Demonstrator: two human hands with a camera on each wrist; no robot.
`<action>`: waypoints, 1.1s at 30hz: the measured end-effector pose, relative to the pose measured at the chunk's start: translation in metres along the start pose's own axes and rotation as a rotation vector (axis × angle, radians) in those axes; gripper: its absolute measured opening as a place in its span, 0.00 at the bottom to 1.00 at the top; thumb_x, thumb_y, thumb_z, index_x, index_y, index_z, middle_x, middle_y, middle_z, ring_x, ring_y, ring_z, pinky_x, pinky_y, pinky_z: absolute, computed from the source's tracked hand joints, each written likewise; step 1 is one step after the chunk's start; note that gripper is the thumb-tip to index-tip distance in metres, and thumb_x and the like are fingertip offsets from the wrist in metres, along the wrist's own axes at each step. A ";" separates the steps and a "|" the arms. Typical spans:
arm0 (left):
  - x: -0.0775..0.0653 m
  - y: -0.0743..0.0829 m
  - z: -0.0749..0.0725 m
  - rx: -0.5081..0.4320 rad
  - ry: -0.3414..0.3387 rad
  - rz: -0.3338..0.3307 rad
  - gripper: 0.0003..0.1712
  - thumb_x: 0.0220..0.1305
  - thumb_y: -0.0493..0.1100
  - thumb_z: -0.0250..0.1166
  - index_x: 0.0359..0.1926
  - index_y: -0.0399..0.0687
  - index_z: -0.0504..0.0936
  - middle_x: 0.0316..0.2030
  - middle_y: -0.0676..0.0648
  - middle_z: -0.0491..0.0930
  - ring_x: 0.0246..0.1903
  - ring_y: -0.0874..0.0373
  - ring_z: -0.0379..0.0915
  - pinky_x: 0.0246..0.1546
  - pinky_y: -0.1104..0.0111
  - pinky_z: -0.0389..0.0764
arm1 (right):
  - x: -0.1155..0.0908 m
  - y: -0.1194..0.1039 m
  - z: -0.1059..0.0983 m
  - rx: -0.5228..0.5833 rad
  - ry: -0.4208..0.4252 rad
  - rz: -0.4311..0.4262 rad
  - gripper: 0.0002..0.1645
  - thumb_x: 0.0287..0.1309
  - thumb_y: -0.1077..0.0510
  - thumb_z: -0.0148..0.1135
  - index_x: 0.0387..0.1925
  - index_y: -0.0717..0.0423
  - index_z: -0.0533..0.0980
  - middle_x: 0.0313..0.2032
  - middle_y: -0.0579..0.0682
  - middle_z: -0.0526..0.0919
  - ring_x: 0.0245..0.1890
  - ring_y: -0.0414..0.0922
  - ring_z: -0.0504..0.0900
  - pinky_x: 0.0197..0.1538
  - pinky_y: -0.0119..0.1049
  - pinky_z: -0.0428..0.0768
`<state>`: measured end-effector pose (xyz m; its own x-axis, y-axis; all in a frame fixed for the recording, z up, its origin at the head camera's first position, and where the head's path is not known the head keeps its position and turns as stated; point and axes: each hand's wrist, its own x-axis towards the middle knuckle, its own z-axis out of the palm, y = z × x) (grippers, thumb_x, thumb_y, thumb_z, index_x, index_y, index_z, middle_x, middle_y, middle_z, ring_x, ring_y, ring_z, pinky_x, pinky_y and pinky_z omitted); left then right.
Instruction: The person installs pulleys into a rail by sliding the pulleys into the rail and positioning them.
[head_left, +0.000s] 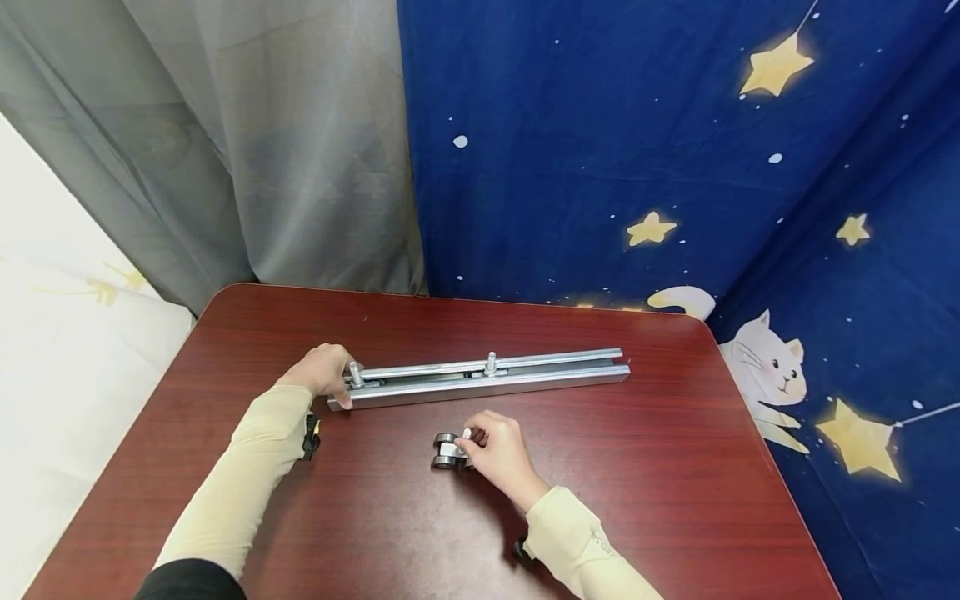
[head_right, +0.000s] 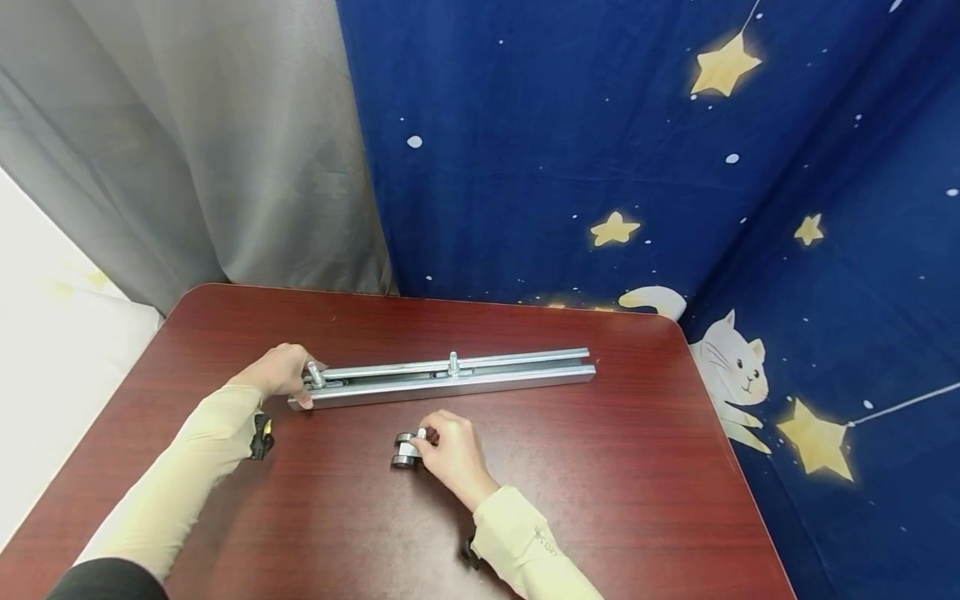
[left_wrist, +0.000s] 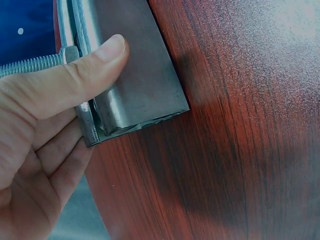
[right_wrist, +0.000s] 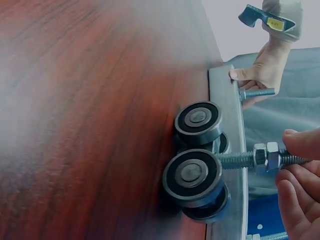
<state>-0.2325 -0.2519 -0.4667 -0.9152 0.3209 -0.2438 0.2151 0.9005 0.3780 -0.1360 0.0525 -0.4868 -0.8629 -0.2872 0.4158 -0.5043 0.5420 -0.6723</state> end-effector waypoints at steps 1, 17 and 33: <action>0.000 0.000 0.000 0.002 0.001 0.002 0.24 0.21 0.42 0.79 0.30 0.48 0.86 0.39 0.43 0.83 0.37 0.51 0.77 0.41 0.56 0.75 | -0.001 0.000 0.000 0.003 0.005 -0.002 0.08 0.35 0.65 0.72 0.22 0.60 0.79 0.19 0.45 0.77 0.18 0.34 0.75 0.24 0.20 0.73; 0.001 -0.001 -0.001 0.005 -0.005 -0.014 0.27 0.21 0.43 0.79 0.34 0.48 0.86 0.40 0.42 0.82 0.36 0.52 0.76 0.40 0.56 0.75 | -0.005 0.004 0.005 0.014 0.079 -0.050 0.08 0.37 0.66 0.71 0.21 0.58 0.78 0.19 0.46 0.78 0.19 0.35 0.76 0.25 0.20 0.74; 0.002 0.000 -0.001 -0.012 -0.026 -0.018 0.19 0.23 0.41 0.79 0.26 0.52 0.86 0.43 0.42 0.81 0.36 0.54 0.75 0.39 0.59 0.75 | -0.003 0.013 -0.012 -0.004 0.148 -0.057 0.08 0.36 0.68 0.71 0.22 0.61 0.78 0.20 0.48 0.78 0.19 0.37 0.78 0.25 0.19 0.74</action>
<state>-0.2346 -0.2514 -0.4657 -0.9096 0.3124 -0.2741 0.1944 0.9027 0.3839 -0.1392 0.0698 -0.4899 -0.8186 -0.1983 0.5391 -0.5521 0.5310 -0.6429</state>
